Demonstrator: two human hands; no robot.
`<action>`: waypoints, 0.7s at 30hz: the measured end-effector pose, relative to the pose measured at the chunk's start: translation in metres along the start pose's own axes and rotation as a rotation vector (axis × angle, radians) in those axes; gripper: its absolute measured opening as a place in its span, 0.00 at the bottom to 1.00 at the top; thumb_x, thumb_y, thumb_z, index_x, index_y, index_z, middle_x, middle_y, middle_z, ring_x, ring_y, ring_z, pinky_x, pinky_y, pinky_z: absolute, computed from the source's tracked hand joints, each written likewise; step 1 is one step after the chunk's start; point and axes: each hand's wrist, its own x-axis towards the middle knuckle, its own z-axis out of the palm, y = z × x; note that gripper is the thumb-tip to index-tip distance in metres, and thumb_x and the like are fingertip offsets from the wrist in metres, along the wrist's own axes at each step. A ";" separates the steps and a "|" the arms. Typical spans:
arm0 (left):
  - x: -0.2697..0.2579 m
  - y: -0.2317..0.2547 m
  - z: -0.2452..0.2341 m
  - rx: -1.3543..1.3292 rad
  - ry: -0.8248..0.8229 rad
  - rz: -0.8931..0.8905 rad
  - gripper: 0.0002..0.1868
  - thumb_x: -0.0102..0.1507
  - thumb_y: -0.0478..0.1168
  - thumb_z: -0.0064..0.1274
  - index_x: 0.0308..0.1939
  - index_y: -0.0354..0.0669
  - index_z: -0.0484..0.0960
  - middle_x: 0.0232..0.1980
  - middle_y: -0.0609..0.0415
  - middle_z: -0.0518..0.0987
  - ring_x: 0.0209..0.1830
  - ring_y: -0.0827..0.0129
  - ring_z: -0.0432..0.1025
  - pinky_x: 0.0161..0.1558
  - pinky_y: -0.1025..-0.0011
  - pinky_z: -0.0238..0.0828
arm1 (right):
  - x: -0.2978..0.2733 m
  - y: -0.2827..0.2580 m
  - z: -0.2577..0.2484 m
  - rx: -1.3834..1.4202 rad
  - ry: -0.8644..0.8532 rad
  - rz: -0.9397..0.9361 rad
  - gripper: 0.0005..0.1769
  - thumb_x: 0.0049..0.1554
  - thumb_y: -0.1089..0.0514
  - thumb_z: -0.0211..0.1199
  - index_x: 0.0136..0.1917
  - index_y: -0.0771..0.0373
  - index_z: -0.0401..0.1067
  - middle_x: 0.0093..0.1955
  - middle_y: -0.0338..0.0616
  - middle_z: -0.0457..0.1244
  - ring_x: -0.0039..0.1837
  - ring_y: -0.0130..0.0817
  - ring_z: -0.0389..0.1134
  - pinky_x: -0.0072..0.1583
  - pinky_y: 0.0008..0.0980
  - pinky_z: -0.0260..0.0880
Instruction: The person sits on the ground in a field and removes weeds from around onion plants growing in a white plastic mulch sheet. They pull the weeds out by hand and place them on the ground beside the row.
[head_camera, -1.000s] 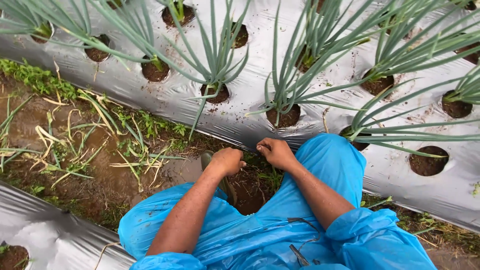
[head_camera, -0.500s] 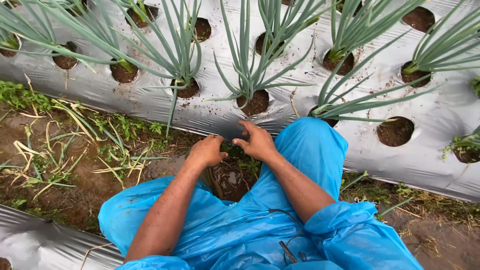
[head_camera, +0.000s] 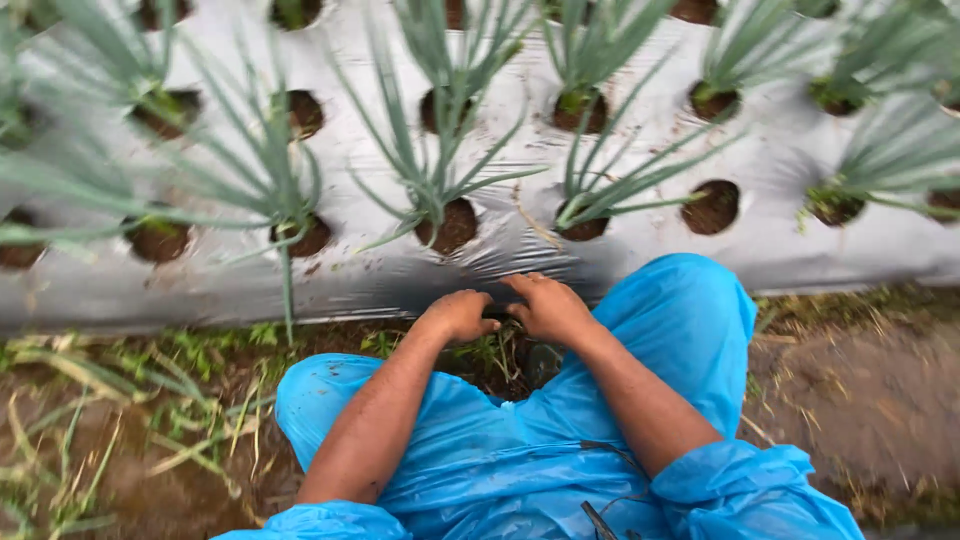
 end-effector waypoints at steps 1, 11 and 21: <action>0.013 0.004 0.004 0.023 -0.022 0.032 0.33 0.69 0.54 0.50 0.72 0.36 0.71 0.69 0.30 0.73 0.70 0.39 0.69 0.66 0.43 0.67 | -0.010 0.012 -0.001 0.007 0.022 0.039 0.27 0.61 0.53 0.62 0.73 0.56 0.66 0.60 0.61 0.67 0.68 0.64 0.67 0.64 0.58 0.70; 0.093 0.061 0.006 0.148 0.164 0.128 0.26 0.67 0.53 0.54 0.62 0.39 0.77 0.47 0.39 0.84 0.51 0.40 0.80 0.52 0.38 0.75 | -0.052 0.085 -0.032 -0.096 0.116 0.338 0.18 0.57 0.53 0.62 0.61 0.55 0.75 0.54 0.54 0.69 0.57 0.57 0.73 0.56 0.54 0.75; 0.147 0.028 -0.025 0.076 0.537 -0.017 0.24 0.68 0.44 0.54 0.66 0.61 0.66 0.58 0.51 0.71 0.47 0.39 0.79 0.52 0.42 0.78 | -0.017 0.151 -0.058 0.162 0.355 0.440 0.20 0.57 0.54 0.65 0.63 0.55 0.77 0.52 0.53 0.73 0.56 0.58 0.74 0.58 0.59 0.72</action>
